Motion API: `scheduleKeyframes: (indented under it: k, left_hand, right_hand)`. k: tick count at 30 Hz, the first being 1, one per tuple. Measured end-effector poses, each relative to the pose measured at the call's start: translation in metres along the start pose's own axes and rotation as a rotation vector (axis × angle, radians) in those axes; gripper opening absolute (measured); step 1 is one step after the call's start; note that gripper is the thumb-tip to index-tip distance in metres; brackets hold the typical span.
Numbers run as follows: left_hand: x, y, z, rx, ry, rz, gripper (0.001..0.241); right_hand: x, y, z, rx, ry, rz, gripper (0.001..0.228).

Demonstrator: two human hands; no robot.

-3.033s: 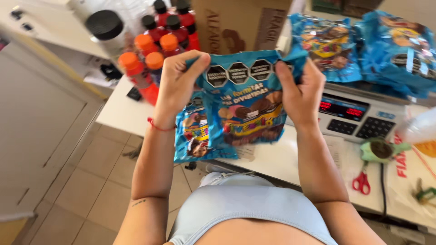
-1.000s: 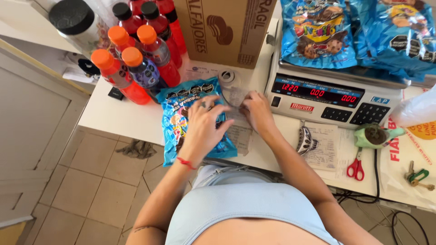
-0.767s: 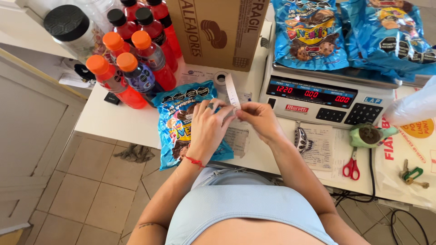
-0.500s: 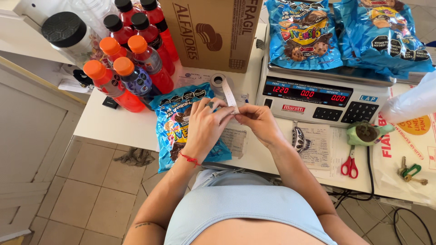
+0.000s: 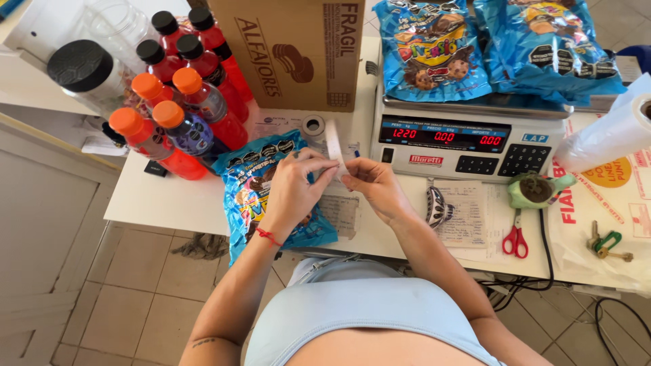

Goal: The person weighs snack bags on a digital scale, writes details on a sheet of paper, and applies a label to one of the bags.

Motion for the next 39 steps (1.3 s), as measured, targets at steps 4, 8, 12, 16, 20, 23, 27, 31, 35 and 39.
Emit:
scheduleKeyframes:
  k: [4,8,12,16,20,23,27,31,35,39]
  left_hand:
    - [-0.006,0.006,-0.001,-0.042,0.020,-0.028,0.010]
    - [-0.012,0.009,0.005,-0.112,0.072,-0.070,0.009]
    - [-0.030,0.014,0.019,-0.248,0.169,-0.083,0.008]
    - [-0.055,0.017,0.048,-0.401,0.487,-0.018,0.006]
    - [-0.061,0.021,0.090,-0.501,0.992,0.054,0.018]
    - [-0.059,0.032,0.108,-0.528,1.213,0.104,0.025]
    - [-0.064,0.042,0.111,-0.587,1.321,0.141,0.027]
    - [-0.074,0.043,0.113,-0.586,1.375,0.161,0.025]
    - [-0.087,0.045,0.113,-0.569,1.399,0.176,0.022]
    - [-0.115,0.065,0.088,-0.636,1.273,0.225,0.020]
  right_hand:
    - [-0.004,-0.014,0.026,-0.061,0.036,0.038,0.026]
    - [-0.008,-0.023,0.040,-0.098,0.069,0.053,0.028]
    - [0.000,-0.014,0.014,-0.001,0.059,0.042,0.029]
    - [0.001,-0.022,0.011,0.290,0.056,0.049,0.025]
    - [0.000,-0.051,-0.033,0.080,0.035,0.217,0.017]
    - [-0.012,-0.065,-0.040,-0.234,0.085,0.113,0.018]
    - [-0.025,-0.077,-0.058,-0.313,0.100,0.059,0.018]
    - [-0.036,-0.087,-0.067,-0.231,0.121,0.111,0.021]
    - [-0.053,-0.094,-0.086,-0.062,0.005,0.161,0.011]
    - [-0.079,-0.101,-0.144,0.341,-0.214,0.170,0.020]
Point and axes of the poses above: each hand's wrist, its own x-axis away from the middle knuckle, its own y-axis out of the palm, z = x × y, the point moved 6 cm from there along -x, towards the middle knuckle, and after that the axes turned 9 degrees about x, right-handed, at the moved point
